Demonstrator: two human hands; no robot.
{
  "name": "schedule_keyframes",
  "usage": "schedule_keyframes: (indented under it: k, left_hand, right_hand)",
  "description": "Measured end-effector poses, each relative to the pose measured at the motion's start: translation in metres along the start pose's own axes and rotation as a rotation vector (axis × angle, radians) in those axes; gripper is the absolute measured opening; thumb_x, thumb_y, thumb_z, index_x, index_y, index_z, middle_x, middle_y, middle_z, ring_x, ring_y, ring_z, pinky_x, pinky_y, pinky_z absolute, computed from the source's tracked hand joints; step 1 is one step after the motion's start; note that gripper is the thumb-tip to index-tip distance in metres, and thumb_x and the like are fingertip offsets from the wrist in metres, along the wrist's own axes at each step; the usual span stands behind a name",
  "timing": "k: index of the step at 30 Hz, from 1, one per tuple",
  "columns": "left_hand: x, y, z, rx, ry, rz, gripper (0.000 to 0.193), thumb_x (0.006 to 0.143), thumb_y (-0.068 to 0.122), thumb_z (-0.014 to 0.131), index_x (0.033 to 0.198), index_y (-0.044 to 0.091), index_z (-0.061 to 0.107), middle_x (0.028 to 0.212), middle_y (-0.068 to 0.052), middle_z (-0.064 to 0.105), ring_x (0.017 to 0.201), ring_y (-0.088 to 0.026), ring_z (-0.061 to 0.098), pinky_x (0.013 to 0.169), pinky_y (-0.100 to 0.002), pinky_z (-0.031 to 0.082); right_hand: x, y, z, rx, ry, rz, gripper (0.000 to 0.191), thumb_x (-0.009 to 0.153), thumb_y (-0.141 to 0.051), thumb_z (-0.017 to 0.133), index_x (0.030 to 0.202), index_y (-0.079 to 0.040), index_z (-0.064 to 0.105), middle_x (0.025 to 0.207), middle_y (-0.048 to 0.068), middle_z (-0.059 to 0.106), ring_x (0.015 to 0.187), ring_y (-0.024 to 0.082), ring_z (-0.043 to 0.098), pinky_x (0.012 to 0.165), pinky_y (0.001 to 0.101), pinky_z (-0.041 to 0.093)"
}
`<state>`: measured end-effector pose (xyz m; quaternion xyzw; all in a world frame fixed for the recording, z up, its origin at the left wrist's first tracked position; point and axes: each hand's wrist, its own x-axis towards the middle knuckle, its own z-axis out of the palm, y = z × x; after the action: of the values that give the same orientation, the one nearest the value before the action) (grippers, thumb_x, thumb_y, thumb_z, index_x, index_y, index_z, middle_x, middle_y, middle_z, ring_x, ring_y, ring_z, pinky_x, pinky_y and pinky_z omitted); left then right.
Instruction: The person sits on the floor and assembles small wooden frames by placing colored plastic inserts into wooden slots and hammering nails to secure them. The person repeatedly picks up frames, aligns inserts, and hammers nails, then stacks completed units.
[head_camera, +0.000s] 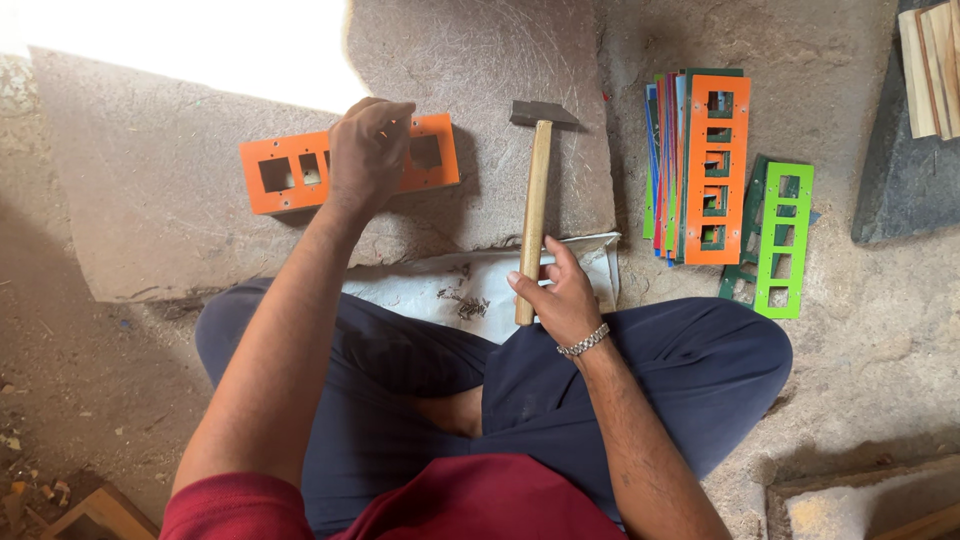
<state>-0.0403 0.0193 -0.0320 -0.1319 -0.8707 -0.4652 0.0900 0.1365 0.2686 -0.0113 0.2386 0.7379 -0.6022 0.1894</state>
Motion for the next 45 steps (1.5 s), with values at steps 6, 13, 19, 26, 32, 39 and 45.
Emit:
schedule_keyframes:
  k: [6,13,19,26,32,39,45]
  left_hand:
    - [-0.001,-0.013,0.013,0.035,0.020,0.045,0.008,0.101,0.008,0.070,0.101,0.002,0.076,0.102,-0.013,0.076,0.088,-0.023,0.076,0.077,-0.034,0.062]
    - [-0.002,-0.016,0.017,-0.034,0.011,-0.009,0.012,0.100,0.015,0.072,0.091,0.008,0.076,0.094,-0.008,0.075,0.082,-0.020,0.074,0.072,-0.032,0.061]
    - [-0.003,-0.015,0.019,0.068,-0.008,-0.003,0.008,0.098,0.015,0.072,0.095,0.012,0.079,0.101,-0.003,0.073,0.090,-0.017,0.070,0.078,-0.034,0.060]
    - [-0.001,-0.022,0.025,0.098,-0.064,-0.060,0.009,0.099,0.019,0.074,0.093,0.014,0.078,0.101,-0.001,0.071,0.089,-0.014,0.070,0.077,-0.030,0.062]
    - [0.000,-0.023,0.024,0.072,-0.021,-0.010,0.006,0.096,0.014,0.074,0.093,0.014,0.079,0.100,-0.003,0.074,0.088,-0.015,0.071,0.078,-0.030,0.062]
    - [0.001,-0.025,0.020,-0.009,-0.054,-0.037,0.037,0.098,0.009,0.072,0.132,0.010,0.059,0.105,-0.006,0.076,0.089,-0.019,0.075,0.083,-0.037,0.062]
    - [0.002,-0.026,0.023,-0.022,-0.027,-0.067,0.065,0.096,0.010,0.076,0.147,0.005,0.036,0.103,-0.010,0.076,0.096,-0.022,0.076,0.085,-0.040,0.062]
  right_hand:
    - [-0.001,0.001,0.001,0.120,-0.042,-0.023,0.077,0.090,-0.016,0.073,0.153,0.001,0.034,0.100,0.017,0.073,0.079,0.018,0.074,0.064,0.0303,0.062]
    - [0.001,-0.010,0.001,0.447,-0.130,0.024,0.057,0.096,-0.015,0.066,0.147,0.000,0.044,0.092,0.013,0.067,0.073,0.016,0.067,0.063,0.0302,0.059]
    - [0.002,-0.025,-0.002,0.795,-0.215,0.137,0.046,0.104,-0.029,0.052,0.146,-0.011,0.047,0.091,0.011,0.063,0.064,0.015,0.061,0.053,0.0291,0.054]
    - [0.003,-0.036,0.001,0.891,-0.192,0.129,0.041,0.105,-0.017,0.054,0.144,-0.010,0.042,0.090,0.007,0.061,0.062,0.009,0.054,0.048,0.0221,0.047]
    - [-0.026,-0.040,0.011,-0.044,0.052,-0.059,0.073,0.093,-0.007,0.059,0.161,-0.010,0.031,0.067,0.006,0.057,0.047,0.011,0.049,0.040,0.0297,0.044]
    - [-0.032,-0.039,0.024,-0.489,0.137,-0.715,0.061,0.101,-0.011,0.065,0.156,0.000,0.042,0.138,0.029,0.065,0.123,0.034,0.070,0.097,0.0392,0.060]
    - [-0.019,-0.043,0.030,-0.521,0.148,-0.675,0.060,0.098,-0.012,0.066,0.153,-0.002,0.045,0.137,0.026,0.065,0.124,0.034,0.069,0.099,0.0382,0.059]
